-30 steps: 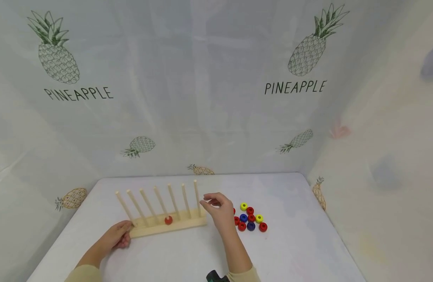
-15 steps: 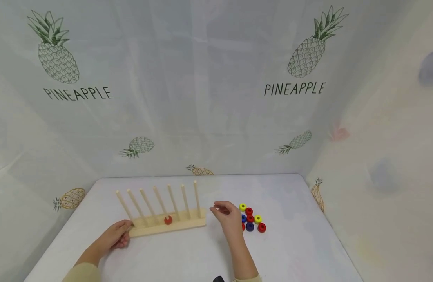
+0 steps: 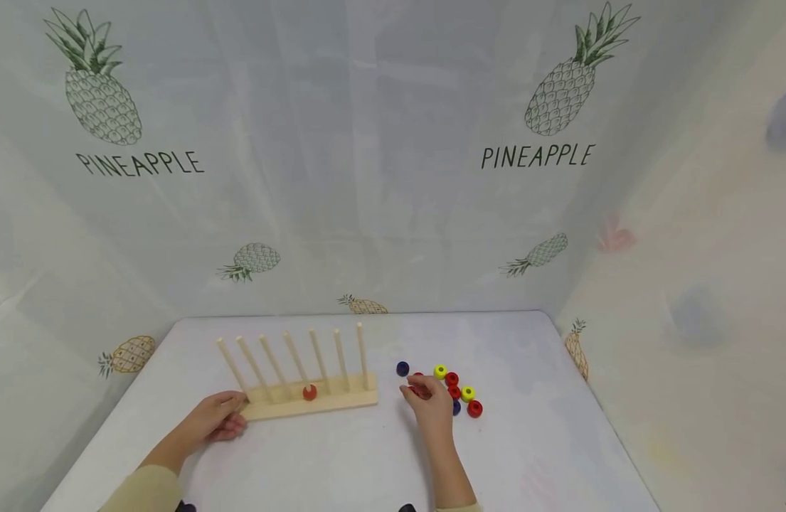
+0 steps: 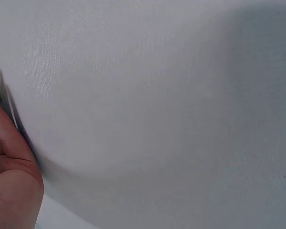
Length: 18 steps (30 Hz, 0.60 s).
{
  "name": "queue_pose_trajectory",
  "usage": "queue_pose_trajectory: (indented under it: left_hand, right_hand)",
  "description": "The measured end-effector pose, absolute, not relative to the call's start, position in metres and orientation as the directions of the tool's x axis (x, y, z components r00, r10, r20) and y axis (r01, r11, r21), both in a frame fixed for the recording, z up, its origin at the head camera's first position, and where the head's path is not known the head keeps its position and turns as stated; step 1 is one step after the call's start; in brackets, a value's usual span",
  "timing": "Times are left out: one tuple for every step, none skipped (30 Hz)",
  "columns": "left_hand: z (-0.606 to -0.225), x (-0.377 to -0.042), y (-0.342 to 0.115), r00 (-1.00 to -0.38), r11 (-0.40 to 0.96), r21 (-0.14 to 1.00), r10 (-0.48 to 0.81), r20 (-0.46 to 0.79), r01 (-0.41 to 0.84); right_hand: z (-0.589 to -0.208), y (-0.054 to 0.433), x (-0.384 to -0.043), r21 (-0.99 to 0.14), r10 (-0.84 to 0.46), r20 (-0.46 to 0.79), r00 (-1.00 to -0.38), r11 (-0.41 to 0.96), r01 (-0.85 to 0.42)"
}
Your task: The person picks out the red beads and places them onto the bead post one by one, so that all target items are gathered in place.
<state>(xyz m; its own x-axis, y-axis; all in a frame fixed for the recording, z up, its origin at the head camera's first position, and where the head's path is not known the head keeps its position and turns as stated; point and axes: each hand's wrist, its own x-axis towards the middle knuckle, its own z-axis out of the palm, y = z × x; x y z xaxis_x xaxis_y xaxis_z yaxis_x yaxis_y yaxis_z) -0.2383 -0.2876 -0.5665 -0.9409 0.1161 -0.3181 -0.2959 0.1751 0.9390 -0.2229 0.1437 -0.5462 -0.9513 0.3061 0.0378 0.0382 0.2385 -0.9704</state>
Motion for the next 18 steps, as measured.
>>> queue_pose_trajectory:
  left_hand:
    - [-0.566,-0.239,-0.287,-0.941,0.175,0.939,0.117,-0.319,-0.296]
    - [-0.566,-0.239,-0.286,-0.941,0.175,0.939,0.116,-0.318,-0.296]
    - [-0.566,-0.24,-0.285,-0.941,0.173,0.939,0.112,-0.319,-0.297]
    - [-0.565,-0.24,-0.284,-0.942,0.172,0.939,0.106,-0.319,-0.298]
    - [-0.565,-0.241,-0.283,-0.942,0.172,0.939,0.102,-0.318,-0.298]
    - [-0.565,-0.241,-0.283,-0.943,0.173,0.939,0.101,-0.316,-0.297]
    - [-0.565,-0.241,-0.282,-0.944,0.175,0.94,0.1,-0.315,-0.295]
    - [-0.565,-0.242,-0.282,-0.944,0.175,0.94,0.098,-0.314,-0.294]
    - [-0.565,-0.242,-0.281,-0.945,0.173,0.94,0.097,-0.314,-0.294]
    - [-0.565,-0.243,-0.28,-0.945,0.169,0.941,0.097,-0.313,-0.294]
    - [-0.565,-0.244,-0.28,-0.945,0.166,0.942,0.102,-0.311,-0.292]
    - [-0.565,-0.244,-0.279,-0.944,0.161,0.943,0.109,-0.31,-0.291]
    - [-0.566,-0.245,-0.278,-0.944,0.155,0.945,0.116,-0.308,-0.289]
    - [-0.566,-0.246,-0.277,-0.944,0.148,0.946,0.125,-0.306,-0.287]
    - [-0.566,-0.247,-0.276,-0.943,0.142,0.948,0.135,-0.303,-0.284]
    - [-0.566,-0.248,-0.274,-0.942,0.138,0.95,0.148,-0.3,-0.28]
    - [-0.566,-0.249,-0.273,-0.942,0.136,0.951,0.157,-0.297,-0.277]
    - [-0.566,-0.25,-0.271,-0.941,0.134,0.952,0.163,-0.296,-0.277]
  right_hand:
    - [-0.548,0.144,-0.223,-0.97,0.306,0.046,-0.951,0.24,0.03]
    - [-0.55,0.145,-0.223,-0.97,0.305,0.052,-0.951,0.242,0.025]
    - [-0.551,0.145,-0.223,-0.969,0.302,0.058,-0.951,0.245,0.018]
    - [-0.552,0.146,-0.223,-0.969,0.301,0.064,-0.951,0.247,0.013]
    - [-0.553,0.146,-0.224,-0.967,0.301,0.068,-0.951,0.255,0.011]
    - [-0.554,0.146,-0.224,-0.964,0.301,0.071,-0.951,0.264,0.012]
    - [-0.555,0.146,-0.224,-0.96,0.301,0.074,-0.951,0.278,0.013]
    - [-0.556,0.146,-0.224,-0.957,0.303,0.077,-0.95,0.29,0.015]
    - [-0.557,0.146,-0.225,-0.953,0.306,0.075,-0.949,0.302,0.022]
    - [-0.558,0.146,-0.226,-0.95,0.31,0.073,-0.948,0.312,0.03]
    - [-0.559,0.147,-0.226,-0.945,0.312,0.07,-0.948,0.325,0.037]
    - [-0.56,0.147,-0.227,-0.942,0.312,0.07,-0.947,0.333,0.04]
    - [-0.562,0.147,-0.228,-0.939,0.313,0.069,-0.947,0.341,0.044]
    - [-0.563,0.148,-0.229,-0.937,0.314,0.066,-0.947,0.345,0.049]
    - [-0.565,0.148,-0.23,-0.935,0.314,0.061,-0.947,0.349,0.056]
    - [-0.566,0.148,-0.232,-0.934,0.313,0.06,-0.948,0.353,0.057]
    - [-0.567,0.148,-0.233,-0.931,0.311,0.06,-0.948,0.359,0.059]
    - [-0.568,0.148,-0.234,-0.929,0.309,0.056,-0.949,0.365,0.064]
